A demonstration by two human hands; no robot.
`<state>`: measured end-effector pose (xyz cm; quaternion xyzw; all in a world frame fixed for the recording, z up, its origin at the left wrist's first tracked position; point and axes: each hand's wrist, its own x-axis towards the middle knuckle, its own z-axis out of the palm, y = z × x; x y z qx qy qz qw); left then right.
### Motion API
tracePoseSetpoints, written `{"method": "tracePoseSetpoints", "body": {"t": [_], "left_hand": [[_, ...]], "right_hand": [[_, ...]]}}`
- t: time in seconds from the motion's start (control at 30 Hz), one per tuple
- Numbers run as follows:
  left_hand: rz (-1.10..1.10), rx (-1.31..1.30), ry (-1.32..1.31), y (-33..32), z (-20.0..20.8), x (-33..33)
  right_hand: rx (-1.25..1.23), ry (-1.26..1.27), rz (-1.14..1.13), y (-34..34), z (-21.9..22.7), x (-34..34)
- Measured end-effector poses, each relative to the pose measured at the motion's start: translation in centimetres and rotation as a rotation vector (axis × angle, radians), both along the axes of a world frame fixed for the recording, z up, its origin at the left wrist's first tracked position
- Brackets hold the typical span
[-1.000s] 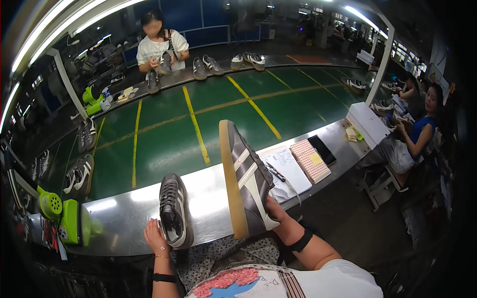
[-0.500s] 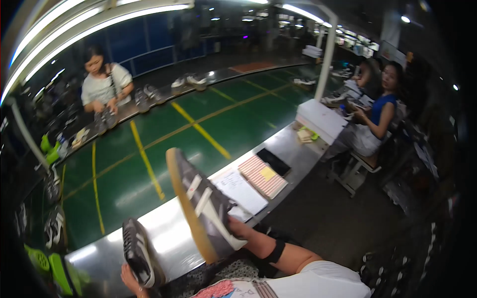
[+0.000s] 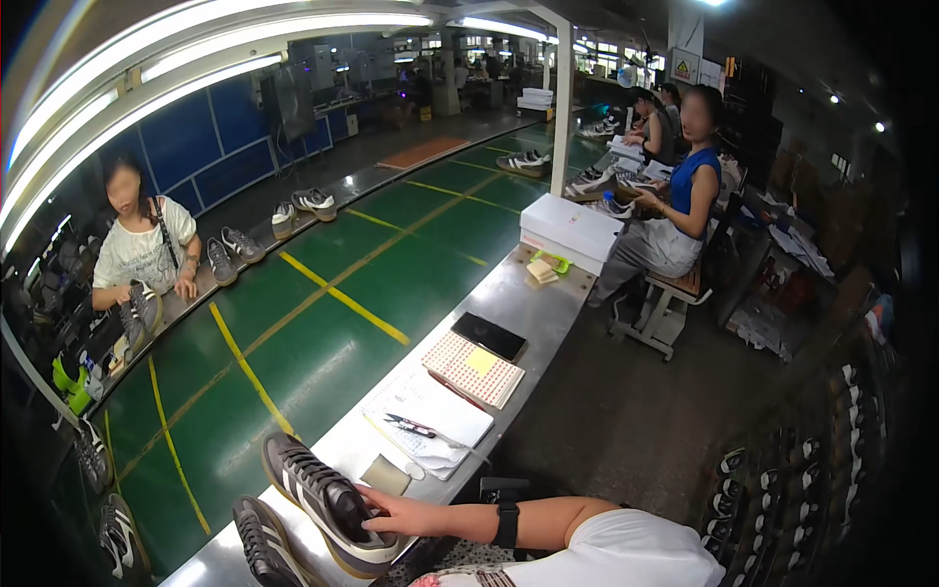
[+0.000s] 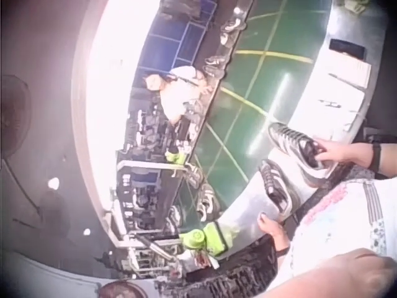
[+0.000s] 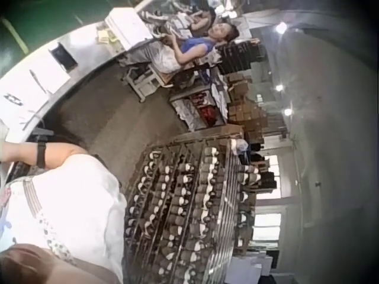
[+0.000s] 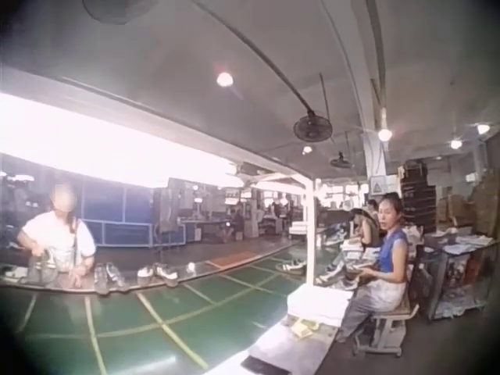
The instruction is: The recorder is inspecting and checking the quality of manufactured shoes on an assembly line.
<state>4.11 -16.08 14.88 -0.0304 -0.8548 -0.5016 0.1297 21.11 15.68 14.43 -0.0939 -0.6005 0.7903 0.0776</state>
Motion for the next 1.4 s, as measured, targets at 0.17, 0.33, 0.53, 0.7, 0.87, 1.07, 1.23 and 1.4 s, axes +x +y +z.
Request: {"method": "tracePoseSetpoints", "body": {"t": [0.17,0.33,0.53,0.7,0.87,1.07,1.23,1.4], "left_hand": [[-0.759,-0.538,0.125,1.9,6.0,4.1],[-1.044,-0.801,-0.024,5.9,10.6,5.9],[-0.984,-1.185,-0.170,7.7,6.4,3.9],[-0.976,-0.970,-0.141,6.3,6.6,3.7],[-0.890,-0.620,-0.275,-0.6,10.5,4.1],[-0.621,0.461,-0.546,-9.7,12.6,7.2],[-0.177,0.397,-0.131,-17.2,13.2,12.7],[0.450,-0.327,-0.172,-24.7,18.3,16.4]], "right_hand": [[0.856,-0.169,-0.001,-8.7,-0.7,-2.0],[0.699,-0.104,0.122,-9.8,-3.5,-3.2],[0.433,-0.052,0.148,-8.0,-2.9,-2.7],[-0.143,-0.159,0.225,-6.5,0.1,-1.5],[-0.349,-0.029,0.278,-5.9,2.9,-1.7],[-0.186,-0.070,0.063,-5.2,3.0,-3.3],[-0.047,-0.121,0.124,-5.7,2.5,-6.2],[0.100,-0.132,0.212,-6.4,2.6,-8.5]]}}
